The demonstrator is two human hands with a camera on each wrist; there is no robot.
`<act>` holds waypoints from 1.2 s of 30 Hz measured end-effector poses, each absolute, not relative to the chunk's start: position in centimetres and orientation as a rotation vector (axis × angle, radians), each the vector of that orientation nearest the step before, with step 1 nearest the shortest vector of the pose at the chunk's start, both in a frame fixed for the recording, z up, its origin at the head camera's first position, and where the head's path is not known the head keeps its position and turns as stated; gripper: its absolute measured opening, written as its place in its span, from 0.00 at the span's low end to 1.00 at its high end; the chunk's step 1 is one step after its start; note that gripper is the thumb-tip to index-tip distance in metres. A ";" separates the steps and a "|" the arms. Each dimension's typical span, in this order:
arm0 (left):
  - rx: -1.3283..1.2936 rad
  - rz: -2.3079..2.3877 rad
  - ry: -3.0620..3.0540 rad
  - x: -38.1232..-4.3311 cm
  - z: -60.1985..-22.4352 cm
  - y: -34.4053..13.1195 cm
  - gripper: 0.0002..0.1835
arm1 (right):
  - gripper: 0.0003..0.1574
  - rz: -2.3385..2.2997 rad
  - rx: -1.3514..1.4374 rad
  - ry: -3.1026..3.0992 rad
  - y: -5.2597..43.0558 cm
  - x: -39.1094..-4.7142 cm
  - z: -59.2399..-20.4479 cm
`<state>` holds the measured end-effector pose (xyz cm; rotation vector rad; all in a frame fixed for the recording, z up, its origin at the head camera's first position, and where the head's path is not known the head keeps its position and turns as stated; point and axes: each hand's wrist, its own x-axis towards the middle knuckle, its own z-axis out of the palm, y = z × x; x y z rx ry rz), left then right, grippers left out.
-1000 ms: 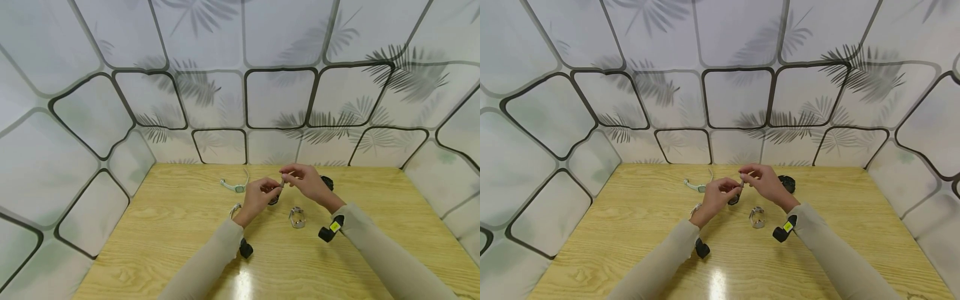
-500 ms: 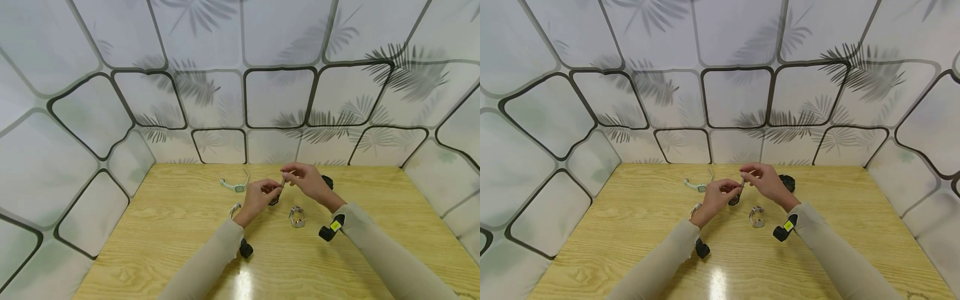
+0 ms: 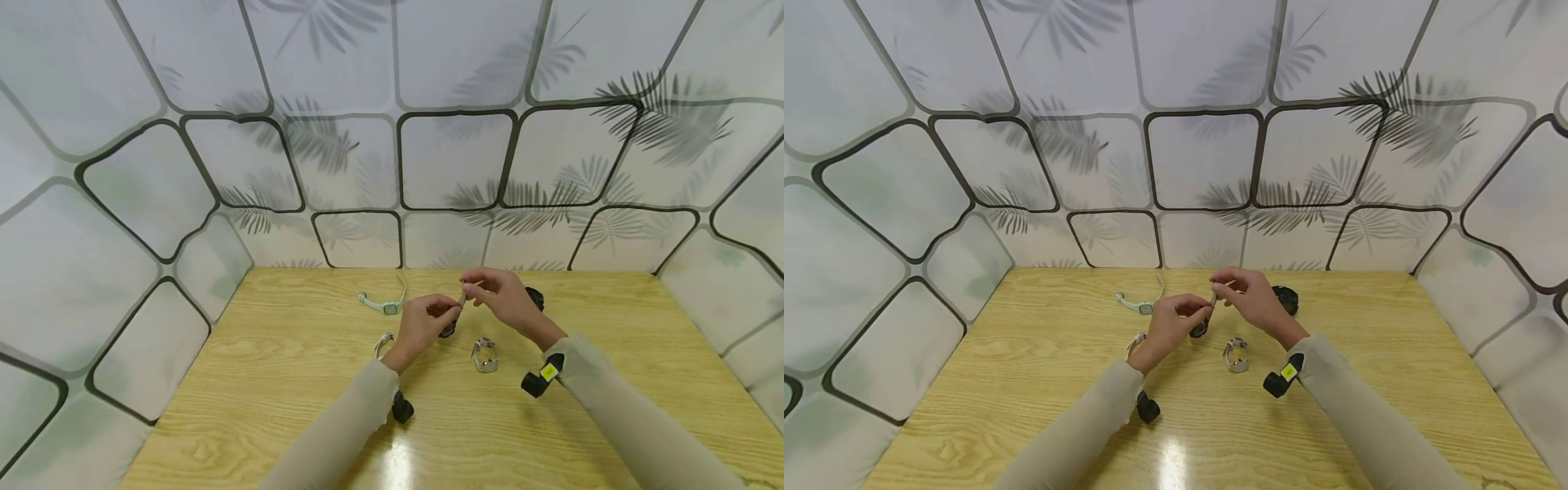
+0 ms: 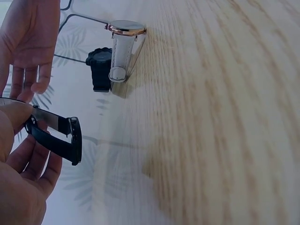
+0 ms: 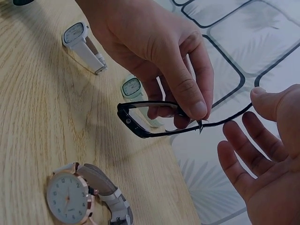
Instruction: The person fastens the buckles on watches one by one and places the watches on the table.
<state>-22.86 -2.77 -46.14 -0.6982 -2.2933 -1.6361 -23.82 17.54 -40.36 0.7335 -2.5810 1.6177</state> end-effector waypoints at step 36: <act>-0.704 -1.671 -2.360 -22.7 -46.0 -2.9 0.08 | 0.13 1.689 0.738 -2.524 17.7 -24.4 -42.5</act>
